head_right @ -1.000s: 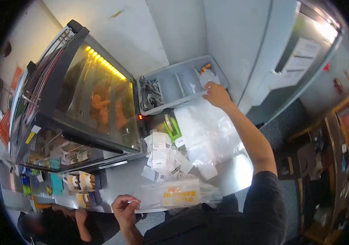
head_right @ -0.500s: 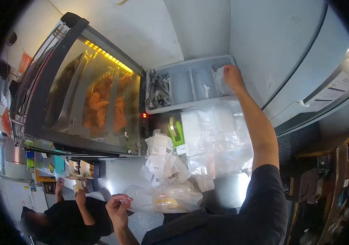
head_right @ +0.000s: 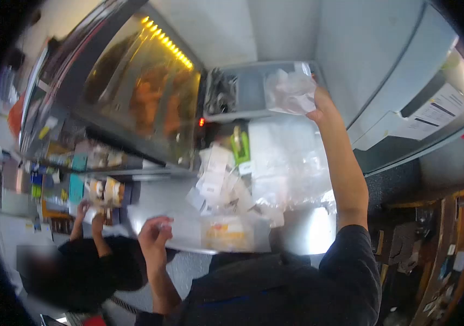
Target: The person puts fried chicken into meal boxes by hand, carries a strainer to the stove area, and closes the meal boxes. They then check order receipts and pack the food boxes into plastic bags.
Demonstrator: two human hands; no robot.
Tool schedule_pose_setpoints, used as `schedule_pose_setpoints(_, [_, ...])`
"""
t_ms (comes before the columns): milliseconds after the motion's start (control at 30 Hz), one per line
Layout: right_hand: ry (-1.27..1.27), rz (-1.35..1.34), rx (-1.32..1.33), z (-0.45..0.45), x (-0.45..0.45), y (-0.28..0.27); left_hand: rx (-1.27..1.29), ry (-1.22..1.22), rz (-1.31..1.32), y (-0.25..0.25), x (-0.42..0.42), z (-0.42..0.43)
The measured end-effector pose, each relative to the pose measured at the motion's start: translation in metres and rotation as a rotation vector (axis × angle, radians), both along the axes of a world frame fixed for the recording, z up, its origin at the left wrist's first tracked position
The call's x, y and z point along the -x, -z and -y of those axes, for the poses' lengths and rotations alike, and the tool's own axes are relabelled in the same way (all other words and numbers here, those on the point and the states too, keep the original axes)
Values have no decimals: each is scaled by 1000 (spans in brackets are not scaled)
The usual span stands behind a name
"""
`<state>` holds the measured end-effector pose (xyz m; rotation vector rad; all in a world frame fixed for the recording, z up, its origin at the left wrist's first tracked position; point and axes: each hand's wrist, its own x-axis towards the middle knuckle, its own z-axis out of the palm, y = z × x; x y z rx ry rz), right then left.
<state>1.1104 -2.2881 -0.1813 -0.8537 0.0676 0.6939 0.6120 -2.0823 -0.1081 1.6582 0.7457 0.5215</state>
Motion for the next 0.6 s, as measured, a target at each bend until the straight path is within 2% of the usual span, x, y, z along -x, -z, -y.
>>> schedule_pose_setpoints(67, [-218,183,-159,-27,74,-20,5,-24,30,-2,4,4])
schedule_pose_setpoints(133, [-439,540,-17,-52,188,-80,20,-42,38,-1,10,7])
schedule_pose_setpoints(167, [-596,607,154,-51,229,-92,74,-98,56,0,13,9])
schedule_pose_setpoints(200, [-521,1212,-209,-66,268,-73,129,-152,74,3,16,12])
schedule_pose_setpoints(233, [-768,1120,-213,-71,306,-73,132,-156,75,6,20,14])
schedule_pose_setpoints(267, [-804,1221,-174,-78,345,-61,69,-159,165,9,23,16])
schedule_pose_setpoints(300, [-739,1374,-167,-86,376,-39,5,-161,255,13,26,18])
schedule_pose_setpoints(333, [-684,1592,-87,-101,397,-7,-14,-201,226,16,29,22])
schedule_pose_setpoints(367, [-683,1594,-78,-115,403,16,-10,-196,229,22,34,25])
schedule_pose_setpoints(433, [-1001,1387,359,-135,409,51,-32,-183,284,32,44,30])
schedule_pose_setpoints(467, [-992,1381,368,-141,413,64,-65,-189,295,23,43,35])
schedule_pose_setpoints(533, [-1191,1321,733,-150,413,70,-99,-134,326,30,53,27])
schedule_pose_setpoints(567, [-1194,1311,747,-153,415,75,-127,-91,341,33,60,26])
schedule_pose_setpoints(600, [-1445,1402,804,-155,417,68,-110,-79,334,32,63,28])
